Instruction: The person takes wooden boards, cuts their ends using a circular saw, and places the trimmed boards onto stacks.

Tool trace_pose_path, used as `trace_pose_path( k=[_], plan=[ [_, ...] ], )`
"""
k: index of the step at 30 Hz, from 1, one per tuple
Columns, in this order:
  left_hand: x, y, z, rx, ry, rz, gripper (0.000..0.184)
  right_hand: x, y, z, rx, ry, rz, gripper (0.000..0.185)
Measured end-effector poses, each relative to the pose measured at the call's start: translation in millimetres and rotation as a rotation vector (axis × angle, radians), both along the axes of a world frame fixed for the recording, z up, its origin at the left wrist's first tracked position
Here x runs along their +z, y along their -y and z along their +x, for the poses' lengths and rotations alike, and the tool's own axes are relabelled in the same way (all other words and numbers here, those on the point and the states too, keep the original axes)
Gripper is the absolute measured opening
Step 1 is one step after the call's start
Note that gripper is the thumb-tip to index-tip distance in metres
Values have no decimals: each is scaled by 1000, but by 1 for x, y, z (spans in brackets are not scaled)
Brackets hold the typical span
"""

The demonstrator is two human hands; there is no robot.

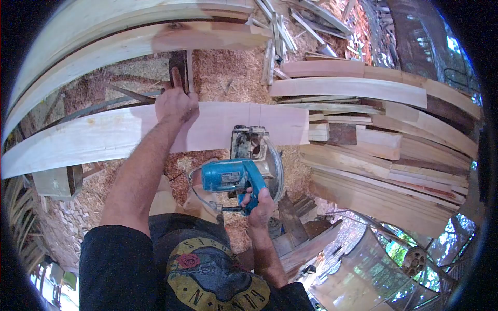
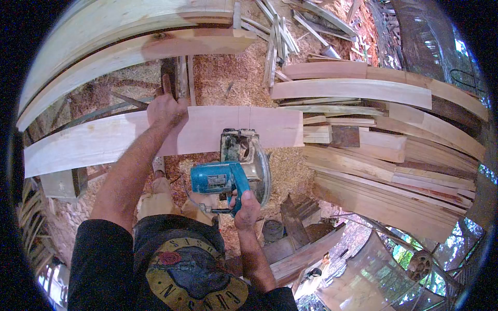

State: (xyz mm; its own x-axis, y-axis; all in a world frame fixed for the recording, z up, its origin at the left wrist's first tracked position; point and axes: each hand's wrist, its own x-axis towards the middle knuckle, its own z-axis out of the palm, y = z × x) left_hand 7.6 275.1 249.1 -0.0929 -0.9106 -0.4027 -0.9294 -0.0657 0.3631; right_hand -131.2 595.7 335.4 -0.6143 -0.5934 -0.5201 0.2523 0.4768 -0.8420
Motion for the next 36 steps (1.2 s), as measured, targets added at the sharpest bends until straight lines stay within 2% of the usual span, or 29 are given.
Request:
trace_pose_path(
  k=[12, 15, 21, 24, 27, 28, 31, 36],
  plan=[
    [11, 1, 0, 12, 12, 60, 50, 5, 6, 2, 2, -34, 29, 58],
    [1, 0, 2, 20, -20, -8, 58, 3, 6, 1, 7, -44, 20, 58],
    [-2, -3, 4, 25, -33, -34, 57, 7, 8, 4, -23, -43, -12, 60],
    [17, -2, 2, 10, 15, 83, 51, 9, 8, 4, -27, -26, -10, 58],
    [-2, -2, 6, -126, 40, 50, 51, 11, 9, 4, -14, -15, 3, 57],
    [-7, -3, 6, -83, 25, 64, 51, 10, 8, 3, -9, -11, 4, 57],
    [28, -3, 4, 0, -4, 97, 51, 10, 10, 3, 12, -23, -1, 58],
    [25, -6, 5, -6, -24, 65, 51, 11, 12, 2, 26, -27, 7, 59]
  ],
)
